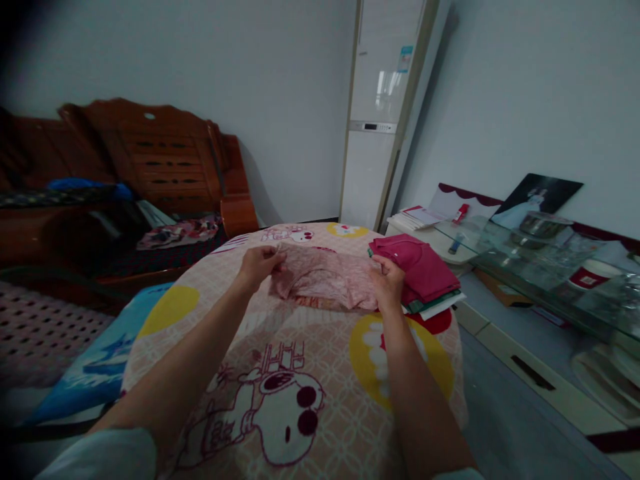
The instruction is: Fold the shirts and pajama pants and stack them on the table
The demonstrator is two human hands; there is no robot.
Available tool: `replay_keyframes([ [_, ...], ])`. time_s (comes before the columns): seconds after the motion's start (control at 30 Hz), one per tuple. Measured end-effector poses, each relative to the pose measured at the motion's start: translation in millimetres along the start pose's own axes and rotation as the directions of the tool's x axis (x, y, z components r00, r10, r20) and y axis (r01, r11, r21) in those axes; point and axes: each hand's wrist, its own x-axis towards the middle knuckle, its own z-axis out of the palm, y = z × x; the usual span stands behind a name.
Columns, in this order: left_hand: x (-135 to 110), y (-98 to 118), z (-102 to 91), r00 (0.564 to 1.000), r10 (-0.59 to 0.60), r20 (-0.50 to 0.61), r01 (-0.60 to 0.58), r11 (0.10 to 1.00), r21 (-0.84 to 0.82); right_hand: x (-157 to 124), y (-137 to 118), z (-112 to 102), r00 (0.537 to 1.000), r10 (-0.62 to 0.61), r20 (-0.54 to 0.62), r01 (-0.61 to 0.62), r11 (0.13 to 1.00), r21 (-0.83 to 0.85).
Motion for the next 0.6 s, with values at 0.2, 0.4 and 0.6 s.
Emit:
replay_keyframes([
  [0.2, 73, 110, 127.7, 0.928, 0.364, 0.079, -0.367, 0.93, 0.03, 32, -26, -62, 0.826, -0.184, -0.533, 0.076, 0.973, -0.218],
  [0.4, 51, 118, 217.1, 0.69, 0.663, 0.29, -0.69, 0.724, -0.017, 30, 3, -111, 0.721, -0.214, -0.659, -0.064, 0.926, -0.371],
  [0.6, -32, -16, 155.1, 0.697, 0.446, 0.562, -0.614, 0.776, 0.145, -9, 8, -106, 0.811, -0.275, -0.517, 0.003, 0.885, -0.466],
])
